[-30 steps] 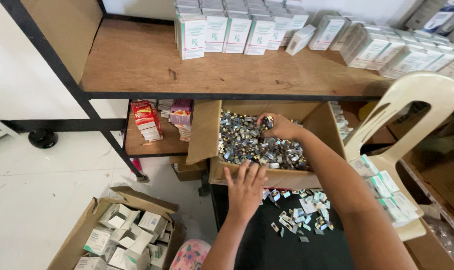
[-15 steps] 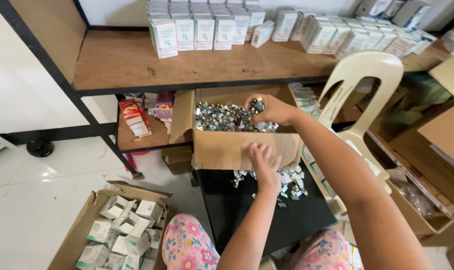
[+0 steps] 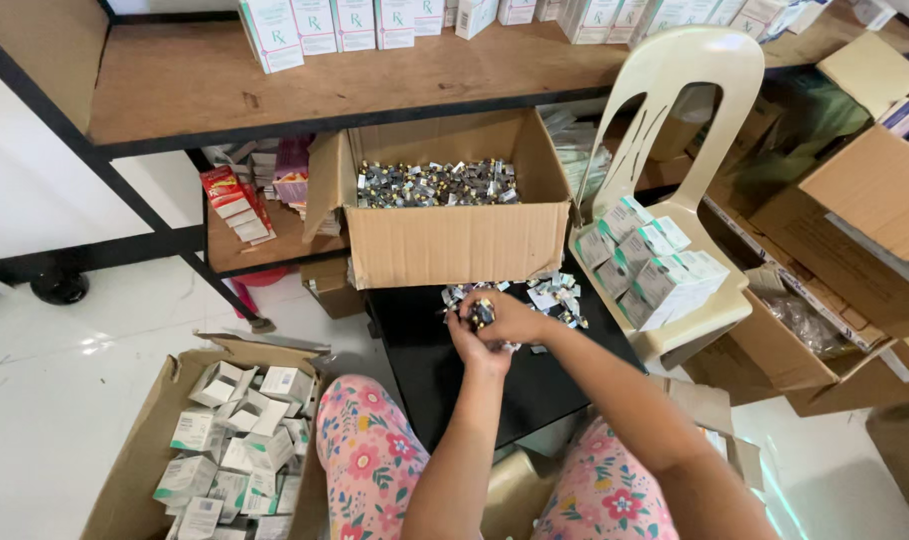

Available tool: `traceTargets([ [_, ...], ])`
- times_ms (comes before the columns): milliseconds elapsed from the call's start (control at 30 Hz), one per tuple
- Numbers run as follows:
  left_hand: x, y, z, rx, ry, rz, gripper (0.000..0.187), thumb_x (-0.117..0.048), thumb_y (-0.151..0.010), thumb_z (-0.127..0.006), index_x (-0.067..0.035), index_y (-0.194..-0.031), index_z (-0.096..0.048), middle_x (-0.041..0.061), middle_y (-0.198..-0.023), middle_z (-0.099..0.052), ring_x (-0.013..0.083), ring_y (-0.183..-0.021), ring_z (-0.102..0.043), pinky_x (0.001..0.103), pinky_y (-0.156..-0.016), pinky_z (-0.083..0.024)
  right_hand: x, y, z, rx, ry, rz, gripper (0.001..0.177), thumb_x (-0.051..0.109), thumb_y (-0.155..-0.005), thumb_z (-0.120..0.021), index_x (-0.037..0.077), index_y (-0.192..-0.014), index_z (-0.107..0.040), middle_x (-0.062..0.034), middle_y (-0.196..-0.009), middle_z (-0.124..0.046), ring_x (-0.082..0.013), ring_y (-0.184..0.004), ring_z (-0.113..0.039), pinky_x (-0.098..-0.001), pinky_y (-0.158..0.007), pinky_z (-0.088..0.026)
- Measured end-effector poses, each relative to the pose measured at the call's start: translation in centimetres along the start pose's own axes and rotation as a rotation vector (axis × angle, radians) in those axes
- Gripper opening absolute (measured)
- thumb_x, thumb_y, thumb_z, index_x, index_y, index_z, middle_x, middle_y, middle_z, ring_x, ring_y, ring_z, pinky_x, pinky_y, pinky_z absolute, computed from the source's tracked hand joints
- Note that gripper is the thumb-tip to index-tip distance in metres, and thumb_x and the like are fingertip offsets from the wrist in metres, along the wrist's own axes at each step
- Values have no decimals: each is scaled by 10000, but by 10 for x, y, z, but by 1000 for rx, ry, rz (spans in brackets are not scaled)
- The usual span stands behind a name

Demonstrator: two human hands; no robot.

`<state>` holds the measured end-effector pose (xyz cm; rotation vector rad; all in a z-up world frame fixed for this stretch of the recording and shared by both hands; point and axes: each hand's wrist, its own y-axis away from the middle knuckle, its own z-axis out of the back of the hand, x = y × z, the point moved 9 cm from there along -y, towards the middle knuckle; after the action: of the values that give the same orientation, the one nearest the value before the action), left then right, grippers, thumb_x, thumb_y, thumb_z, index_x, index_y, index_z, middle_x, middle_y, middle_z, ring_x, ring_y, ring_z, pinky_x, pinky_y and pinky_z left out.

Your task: The person sits on the floor and repeatedly picks up small foil-wrapped items from a pile, places them into small white boxes, closes the boxes, and sets them aside in a larger cardboard box.

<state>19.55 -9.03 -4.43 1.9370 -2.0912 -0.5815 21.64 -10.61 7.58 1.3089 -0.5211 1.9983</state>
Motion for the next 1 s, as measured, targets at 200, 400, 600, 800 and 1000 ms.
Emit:
traceTargets([
  [200, 10, -66, 50, -151, -154, -1, 521, -576, -1018, -390, -171, -1227, -642, 17, -1151, -698, 202, -1056, -662, 371, -837, -523, -97, -11, 4, -255, -251, -174, 420, 36, -674, -778, 72, -1076, -664, -43, -1020, -696, -142, -950, -647, -295, -870, -535],
  [400, -18, -88, 35, -101, -427, -300, 328, -336, -1040, -486, -79, -1202, -609, 81, -1111, -670, 218, -1005, -640, 378, -813, -512, -148, -28, 25, -588, -162, -270, 380, 148, -764, -785, 11, -1110, -709, -194, -1039, -733, -311, -935, -685, -430, -831, -551],
  [600, -36, -86, 22, -62, -725, -382, 422, -271, -1037, -492, 2, -1349, -572, 120, -1334, -630, 227, -1223, -591, 365, -1025, -468, -128, -27, 40, -733, 465, -61, 489, 243, -705, -811, 50, -1146, -723, -277, -1153, -688, -507, -1104, -607, -514, -956, -476],
  [800, -28, -87, 17, -13, -876, -255, 538, -311, -1028, -496, -97, -1514, -413, 106, -1540, -476, 233, -1420, -449, 349, -1134, -366, -151, -29, 41, -581, 603, -287, 475, 385, -782, -746, 166, -1202, -733, -189, -1253, -681, -420, -1254, -550, -554, -1056, -392],
  [1000, -27, -91, 21, 2, -1012, -149, 547, -377, -1027, -507, -116, -1503, -445, 96, -1525, -501, 227, -1409, -448, 353, -1120, -359, -148, -30, 48, -493, 662, -288, 620, 468, -723, -773, 144, -1244, -683, -186, -1287, -639, -403, -1296, -491, -568, -1027, -338],
])
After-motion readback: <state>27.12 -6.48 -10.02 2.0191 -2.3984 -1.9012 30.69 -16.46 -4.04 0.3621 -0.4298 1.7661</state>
